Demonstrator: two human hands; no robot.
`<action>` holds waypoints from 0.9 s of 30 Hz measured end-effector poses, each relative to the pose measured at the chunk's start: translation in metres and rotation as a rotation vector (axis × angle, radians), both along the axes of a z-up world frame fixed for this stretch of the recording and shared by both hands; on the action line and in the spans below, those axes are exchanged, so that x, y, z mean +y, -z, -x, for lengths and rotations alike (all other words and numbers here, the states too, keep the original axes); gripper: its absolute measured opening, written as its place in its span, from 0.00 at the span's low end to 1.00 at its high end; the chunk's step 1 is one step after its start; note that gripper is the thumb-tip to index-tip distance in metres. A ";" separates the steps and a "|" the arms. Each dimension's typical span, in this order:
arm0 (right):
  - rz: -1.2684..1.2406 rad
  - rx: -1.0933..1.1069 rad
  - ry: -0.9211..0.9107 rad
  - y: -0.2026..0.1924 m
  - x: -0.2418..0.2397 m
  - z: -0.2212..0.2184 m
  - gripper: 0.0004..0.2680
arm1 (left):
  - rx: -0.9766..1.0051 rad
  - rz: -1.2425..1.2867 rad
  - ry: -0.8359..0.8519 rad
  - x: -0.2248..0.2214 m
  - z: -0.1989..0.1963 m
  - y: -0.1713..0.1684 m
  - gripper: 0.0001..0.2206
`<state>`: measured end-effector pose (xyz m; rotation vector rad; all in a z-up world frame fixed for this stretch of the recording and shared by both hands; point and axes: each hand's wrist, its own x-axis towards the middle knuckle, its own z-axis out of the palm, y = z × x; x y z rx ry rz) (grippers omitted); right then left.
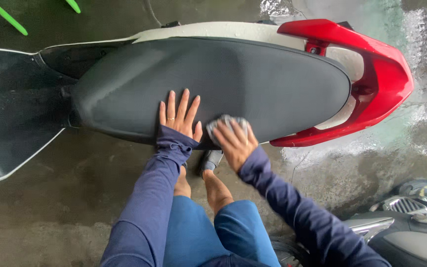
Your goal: The person wipes the black seat of a red and white motorcycle using a grey cloth. They use their right hand to scrub the surface while their left hand rests on the seat for stability. The person moves the cloth back and forth across the entire seat surface.
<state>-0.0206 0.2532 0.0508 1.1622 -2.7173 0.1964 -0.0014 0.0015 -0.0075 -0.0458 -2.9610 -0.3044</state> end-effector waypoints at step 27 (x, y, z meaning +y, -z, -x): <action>-0.315 0.131 0.016 -0.077 -0.060 0.162 0.25 | -0.061 0.008 -0.044 0.003 -0.001 -0.018 0.40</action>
